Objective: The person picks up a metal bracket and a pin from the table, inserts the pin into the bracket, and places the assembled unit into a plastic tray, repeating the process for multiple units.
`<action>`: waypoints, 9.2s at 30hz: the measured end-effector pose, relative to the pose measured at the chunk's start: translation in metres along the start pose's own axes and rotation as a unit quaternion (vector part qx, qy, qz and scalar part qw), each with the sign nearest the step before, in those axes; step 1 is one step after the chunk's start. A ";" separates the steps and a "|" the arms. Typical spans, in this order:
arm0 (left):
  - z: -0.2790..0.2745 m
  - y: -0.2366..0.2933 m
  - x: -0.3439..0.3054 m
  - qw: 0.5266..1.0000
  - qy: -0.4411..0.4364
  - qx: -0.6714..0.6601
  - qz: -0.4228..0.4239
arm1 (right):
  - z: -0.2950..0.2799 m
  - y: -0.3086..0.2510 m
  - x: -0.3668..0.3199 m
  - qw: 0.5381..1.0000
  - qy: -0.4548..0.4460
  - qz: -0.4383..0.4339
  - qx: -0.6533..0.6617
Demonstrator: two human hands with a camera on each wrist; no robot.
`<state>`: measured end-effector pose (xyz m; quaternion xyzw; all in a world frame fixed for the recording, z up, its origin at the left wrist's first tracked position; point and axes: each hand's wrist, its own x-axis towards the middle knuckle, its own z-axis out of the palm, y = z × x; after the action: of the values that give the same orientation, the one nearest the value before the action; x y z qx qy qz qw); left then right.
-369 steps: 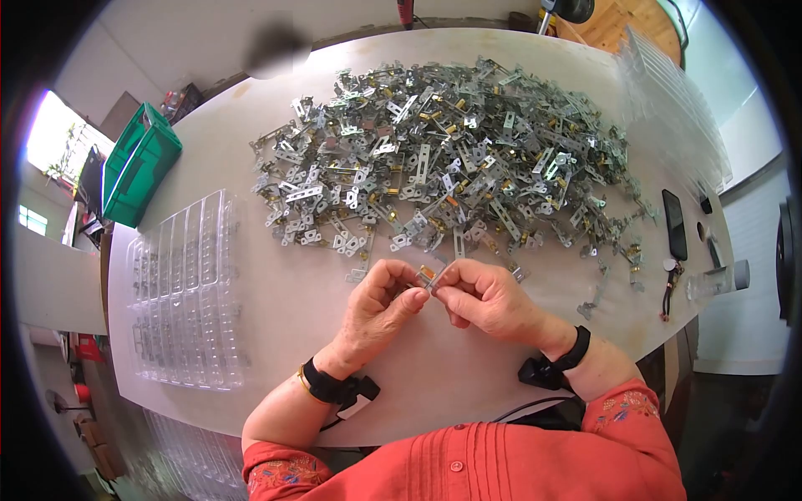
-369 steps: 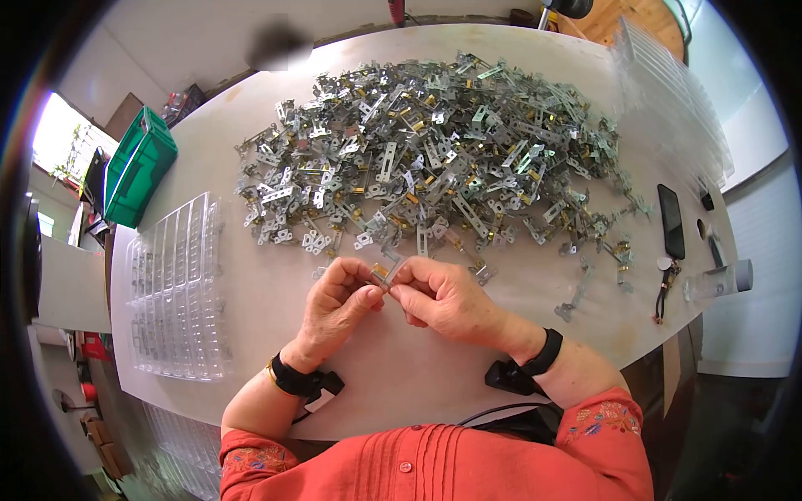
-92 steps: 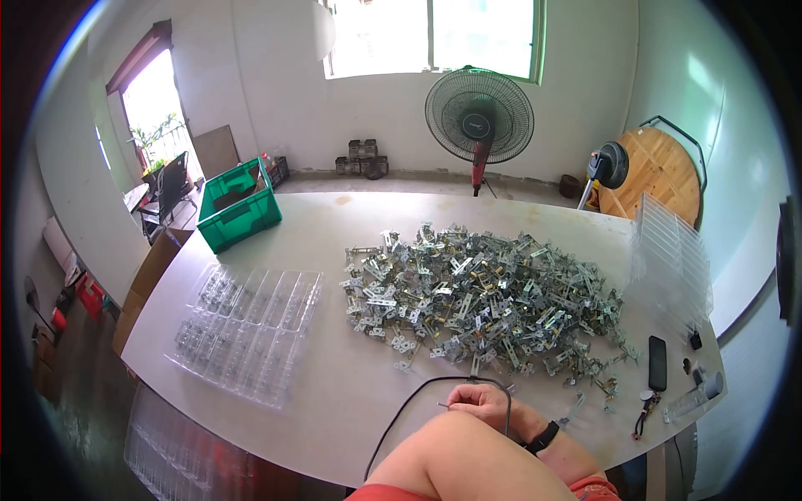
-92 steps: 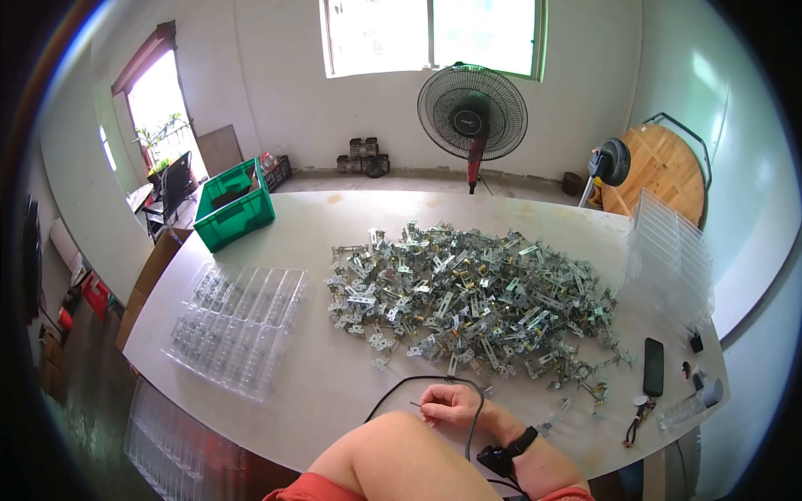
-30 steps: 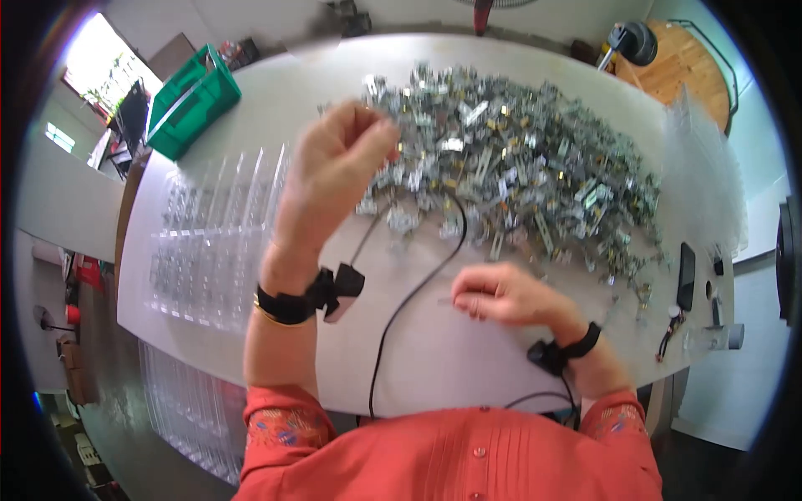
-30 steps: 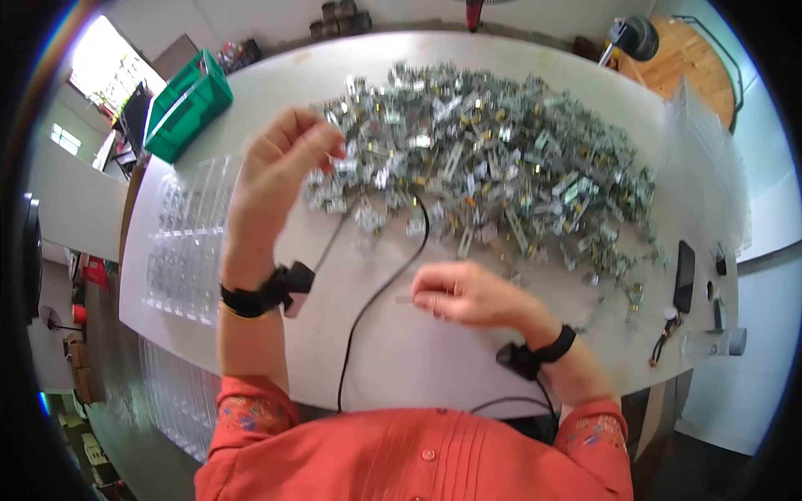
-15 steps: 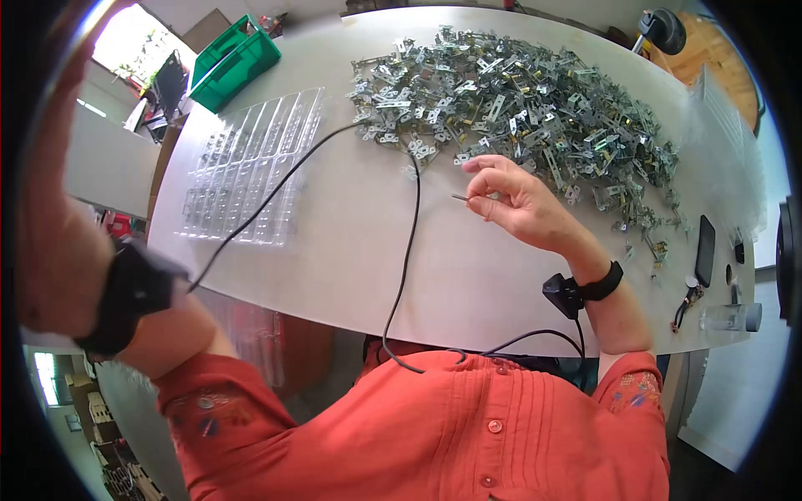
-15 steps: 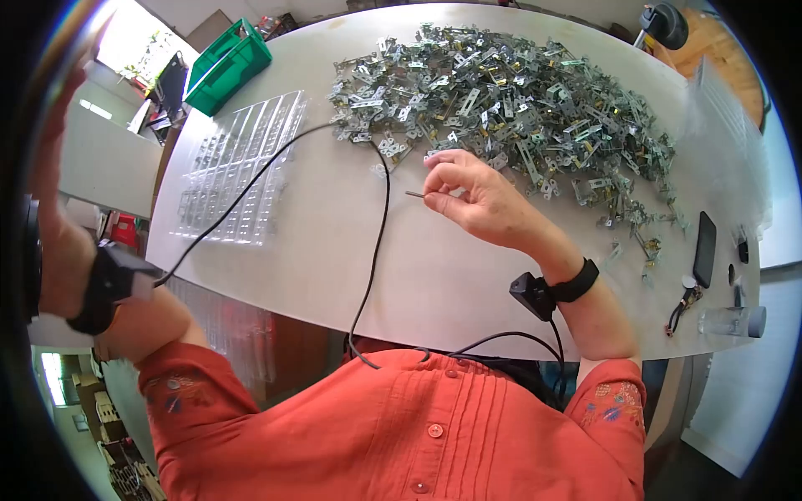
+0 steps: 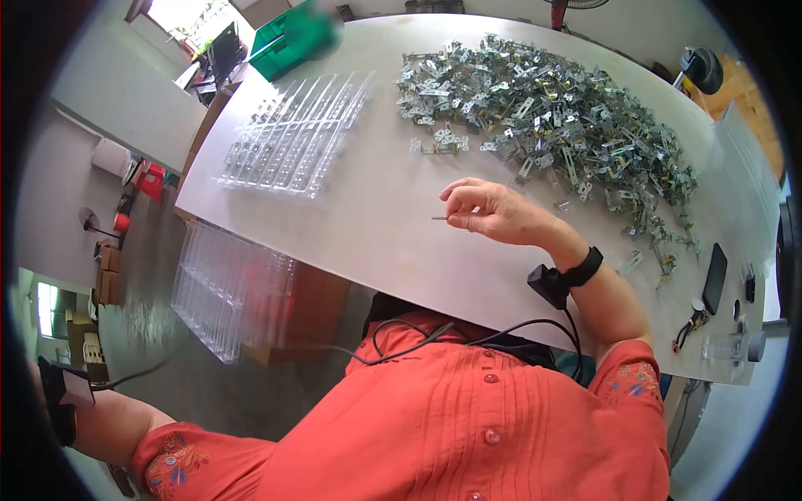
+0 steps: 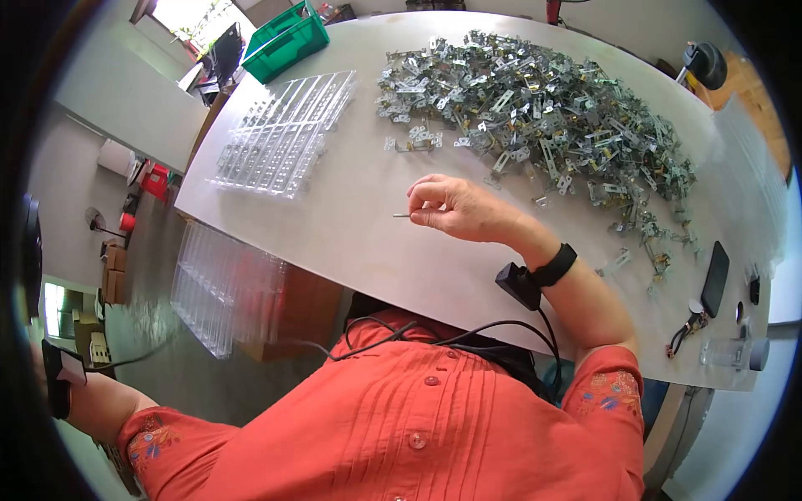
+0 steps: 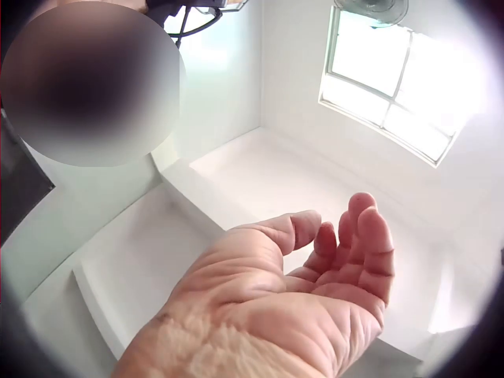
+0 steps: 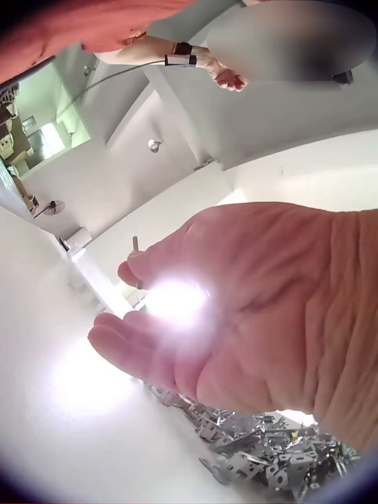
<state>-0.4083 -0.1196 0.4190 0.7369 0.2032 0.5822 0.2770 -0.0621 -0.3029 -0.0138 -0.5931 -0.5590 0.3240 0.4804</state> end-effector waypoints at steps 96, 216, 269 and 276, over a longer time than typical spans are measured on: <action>0.386 -0.314 -0.237 0.505 -0.604 -0.479 -0.389 | -0.060 0.018 -0.025 0.950 0.095 0.135 0.263; 0.396 -0.314 -0.260 0.706 -0.589 -0.316 -0.234 | -0.021 -0.003 0.004 0.868 0.394 0.183 0.241; 0.399 -0.318 -0.253 0.607 -0.547 -0.416 -0.399 | -0.024 -0.003 0.001 0.866 0.405 0.221 0.192; 0.397 -0.317 -0.252 0.630 -0.577 -0.384 -0.350 | -0.025 -0.003 0.001 0.866 0.401 0.227 0.195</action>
<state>-0.0758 -0.1022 -0.0399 0.6232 0.0029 -0.0773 0.7783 -0.0403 -0.3073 -0.0024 -0.6766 -0.0938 0.2605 0.6823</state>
